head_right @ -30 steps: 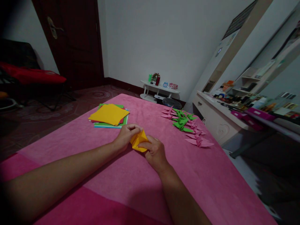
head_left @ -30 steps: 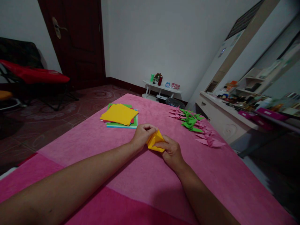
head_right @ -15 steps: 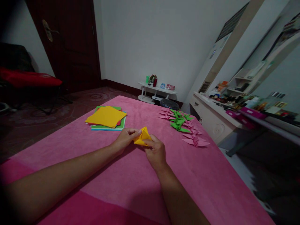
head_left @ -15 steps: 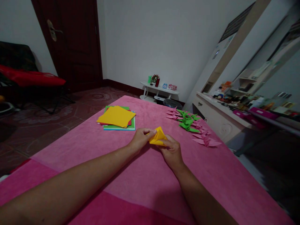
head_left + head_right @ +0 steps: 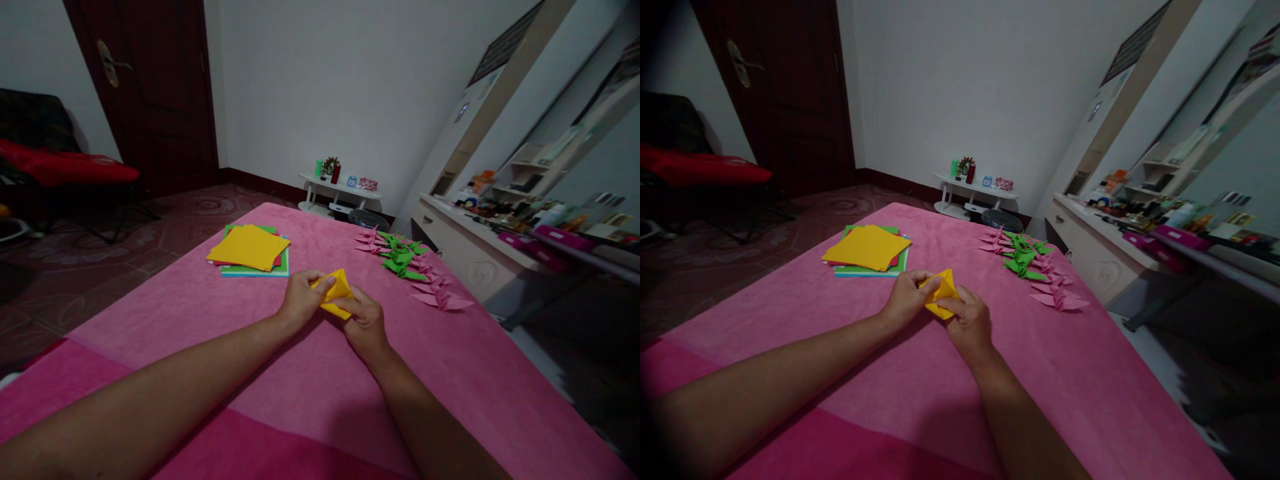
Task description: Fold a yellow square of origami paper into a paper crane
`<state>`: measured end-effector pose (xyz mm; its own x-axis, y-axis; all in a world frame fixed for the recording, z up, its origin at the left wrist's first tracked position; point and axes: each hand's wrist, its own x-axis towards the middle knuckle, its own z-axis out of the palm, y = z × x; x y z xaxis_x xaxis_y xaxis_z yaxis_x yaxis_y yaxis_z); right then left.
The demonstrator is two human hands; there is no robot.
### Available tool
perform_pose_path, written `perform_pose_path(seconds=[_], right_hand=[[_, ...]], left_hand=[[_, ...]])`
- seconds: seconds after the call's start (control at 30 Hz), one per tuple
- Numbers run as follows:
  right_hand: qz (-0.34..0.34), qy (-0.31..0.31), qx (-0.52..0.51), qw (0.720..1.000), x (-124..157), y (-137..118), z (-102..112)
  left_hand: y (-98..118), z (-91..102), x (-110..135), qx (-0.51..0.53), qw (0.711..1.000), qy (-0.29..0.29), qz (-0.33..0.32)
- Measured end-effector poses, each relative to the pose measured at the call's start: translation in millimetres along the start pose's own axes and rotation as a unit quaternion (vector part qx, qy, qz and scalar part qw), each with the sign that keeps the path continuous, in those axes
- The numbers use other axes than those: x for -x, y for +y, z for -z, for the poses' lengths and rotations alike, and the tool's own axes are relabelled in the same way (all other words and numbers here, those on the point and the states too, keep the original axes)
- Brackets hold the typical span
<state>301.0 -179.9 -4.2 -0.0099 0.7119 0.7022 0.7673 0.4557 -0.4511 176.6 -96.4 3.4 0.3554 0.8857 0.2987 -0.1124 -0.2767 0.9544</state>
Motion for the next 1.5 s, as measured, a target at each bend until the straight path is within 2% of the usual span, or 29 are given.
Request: perform_pose_path(seconds=[0.1, 0.23, 0.47, 0.53, 0.7, 0.77, 0.93, 1.0, 1.13, 1.23, 1.37, 1.5], right_hand=[[0.026, 0.008, 0.038, 0.999, 0, -2, 0], [0.056, 0.036, 0.088, 0.994, 0, -1, 3], [0.048, 0.052, 0.1, 0.993, 1, 3, 8], [0.049, 0.046, 0.1, 0.993, 1, 2, 8], [0.057, 0.037, 0.103, 0.992, 0, -1, 6], [0.055, 0.036, 0.111, 0.992, 0, -1, 6], [0.041, 0.046, 0.134, 0.989, 1, 3, 11], [0.042, 0.05, 0.14, 0.988, 1, 4, 12], [0.055, 0.036, 0.146, 0.987, 0, 4, 11], [0.062, 0.025, 0.146, 0.987, 0, 2, 9], [0.066, 0.028, 0.146, 0.987, -1, 0, 8], [0.062, 0.038, 0.145, 0.987, 0, -1, 9]], left_hand=[[-1, 0.1, 0, -0.013, 1.0, 0.002, -0.008], [0, 0.7, 0, 0.032, 0.999, -0.031, 0.003], [-2, 1.4, 2, 0.078, 0.991, -0.091, 0.067], [-2, 1.5, 1, 0.053, 0.994, -0.075, 0.059], [0, 2.7, 1, -0.064, 0.997, 0.0, -0.036], [3, 2.9, 1, -0.074, 0.996, 0.002, -0.045], [6, 2.2, 2, 0.03, 0.996, -0.079, 0.023], [5, 1.7, 1, 0.056, 0.993, -0.093, 0.046], [1, 1.0, 0, 0.076, 0.993, -0.057, 0.076], [-1, 0.5, 1, 0.135, 0.982, -0.04, 0.126], [-2, -0.8, 3, 0.226, 0.96, -0.048, 0.159], [-2, -2.1, 4, 0.248, 0.953, -0.053, 0.168]])
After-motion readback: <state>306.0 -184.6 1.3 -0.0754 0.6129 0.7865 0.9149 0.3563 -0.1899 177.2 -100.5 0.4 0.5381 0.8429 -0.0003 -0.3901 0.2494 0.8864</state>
